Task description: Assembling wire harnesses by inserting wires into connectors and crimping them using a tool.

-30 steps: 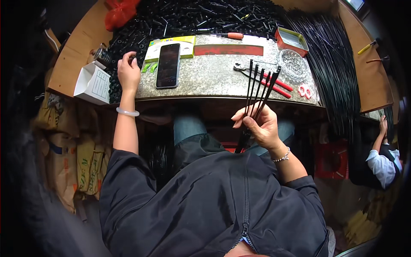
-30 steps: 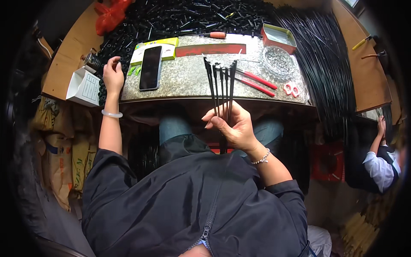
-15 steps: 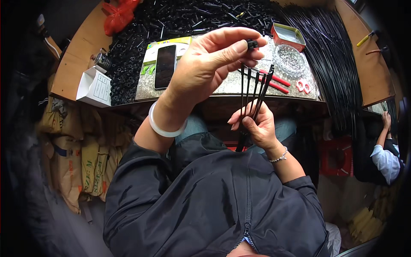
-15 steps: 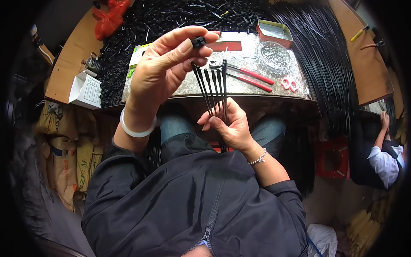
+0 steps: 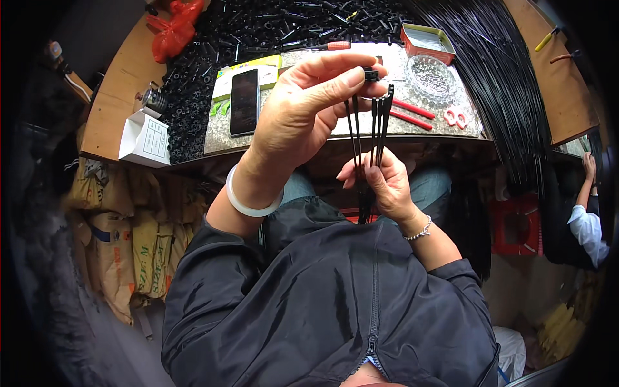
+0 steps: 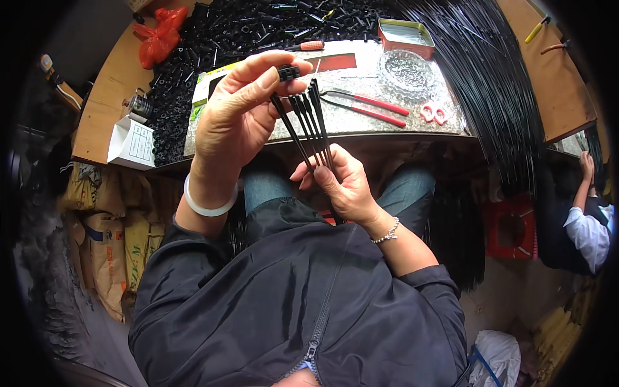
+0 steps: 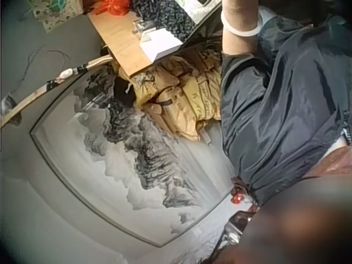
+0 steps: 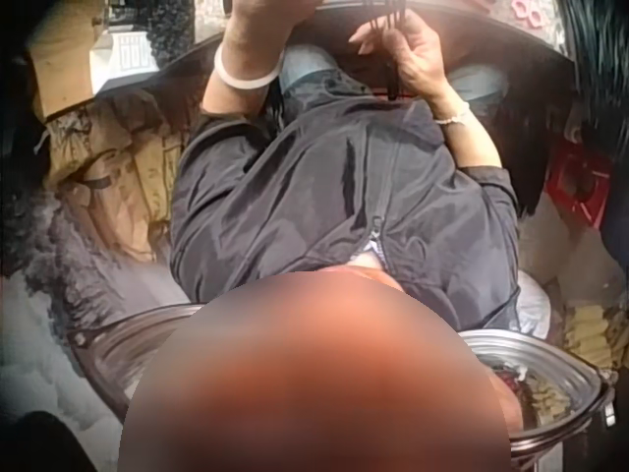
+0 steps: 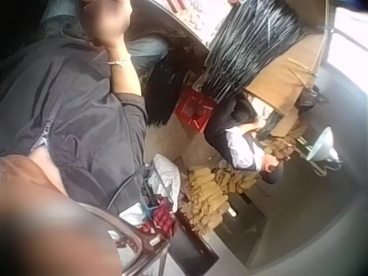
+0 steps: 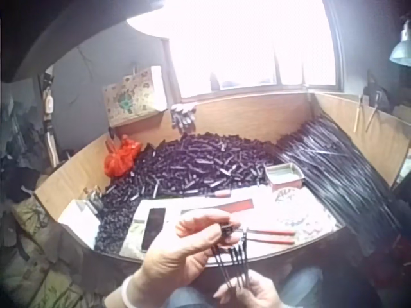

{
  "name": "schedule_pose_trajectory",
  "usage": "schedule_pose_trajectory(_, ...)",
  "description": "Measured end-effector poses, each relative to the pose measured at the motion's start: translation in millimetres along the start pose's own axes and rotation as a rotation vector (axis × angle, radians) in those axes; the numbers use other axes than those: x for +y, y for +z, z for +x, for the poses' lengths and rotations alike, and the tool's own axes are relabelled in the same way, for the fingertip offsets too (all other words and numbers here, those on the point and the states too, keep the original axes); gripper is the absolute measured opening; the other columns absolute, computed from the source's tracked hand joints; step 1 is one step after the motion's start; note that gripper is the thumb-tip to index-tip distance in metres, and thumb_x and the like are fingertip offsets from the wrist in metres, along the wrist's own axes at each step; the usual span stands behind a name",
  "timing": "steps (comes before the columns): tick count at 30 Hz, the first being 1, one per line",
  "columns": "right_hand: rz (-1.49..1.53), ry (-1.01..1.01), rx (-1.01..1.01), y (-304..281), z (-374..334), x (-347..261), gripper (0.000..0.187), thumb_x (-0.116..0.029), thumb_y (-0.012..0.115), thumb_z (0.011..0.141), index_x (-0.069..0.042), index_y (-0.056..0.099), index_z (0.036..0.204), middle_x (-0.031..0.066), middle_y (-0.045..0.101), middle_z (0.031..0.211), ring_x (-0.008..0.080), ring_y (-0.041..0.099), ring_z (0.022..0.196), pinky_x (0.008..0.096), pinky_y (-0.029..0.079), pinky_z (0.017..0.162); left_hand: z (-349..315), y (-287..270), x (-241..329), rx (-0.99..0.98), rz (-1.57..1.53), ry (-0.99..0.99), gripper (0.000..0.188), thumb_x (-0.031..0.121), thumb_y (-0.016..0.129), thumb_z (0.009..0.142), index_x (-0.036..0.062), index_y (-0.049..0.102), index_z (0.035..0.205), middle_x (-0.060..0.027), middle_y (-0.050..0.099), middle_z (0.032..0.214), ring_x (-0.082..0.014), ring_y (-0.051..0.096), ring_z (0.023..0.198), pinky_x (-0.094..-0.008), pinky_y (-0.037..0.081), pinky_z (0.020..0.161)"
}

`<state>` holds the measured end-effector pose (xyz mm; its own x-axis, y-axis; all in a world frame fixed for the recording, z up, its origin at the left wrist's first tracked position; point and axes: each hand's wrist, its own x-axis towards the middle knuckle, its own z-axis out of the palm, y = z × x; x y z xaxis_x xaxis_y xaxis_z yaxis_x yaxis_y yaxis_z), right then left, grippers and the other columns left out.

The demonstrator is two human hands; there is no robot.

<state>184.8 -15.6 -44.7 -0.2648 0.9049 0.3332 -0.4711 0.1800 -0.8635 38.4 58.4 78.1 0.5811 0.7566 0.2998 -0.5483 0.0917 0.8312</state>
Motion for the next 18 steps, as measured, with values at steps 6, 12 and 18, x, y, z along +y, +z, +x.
schedule_pose_trajectory(6,0.007,0.011,0.027,0.8,-0.9,1.5,0.029,-0.032,0.050,0.093,-0.003,0.046,0.094,0.0177,0.061,0.090,0.0158,0.058,0.073,0.0275,0.048,0.071,-3.9,-4.0,-8.5,0.013,0.033,0.081,0.030,0.006,0.056,0.087,-0.0043,0.054,0.115,-0.0170,0.059,0.110,-0.0202,0.061,0.097,-0.0297,0.049,0.086)
schedule_pose_trajectory(12,-0.015,0.028,0.049,1.1,-0.7,1.9,0.028,-0.030,0.052,0.092,-0.002,0.048,0.092,0.0157,0.062,0.088,0.0146,0.058,0.071,0.0268,0.048,0.071,-7.0,-1.7,-8.5,0.024,0.343,0.182,0.032,-0.005,0.063,0.079,-0.0054,0.058,0.110,-0.0149,0.061,0.106,-0.0175,0.060,0.095,-0.0279,0.049,0.085)
schedule_pose_trajectory(18,-0.015,0.041,0.062,3.0,0.6,0.2,0.024,-0.025,0.053,0.092,-0.001,0.050,0.092,0.0147,0.062,0.087,0.0144,0.058,0.072,0.0273,0.048,0.071,-10.1,3.2,-5.8,0.027,0.446,0.255,0.028,-0.006,0.061,0.080,-0.0060,0.059,0.108,-0.0151,0.061,0.105,-0.0171,0.060,0.095,-0.0272,0.049,0.084)
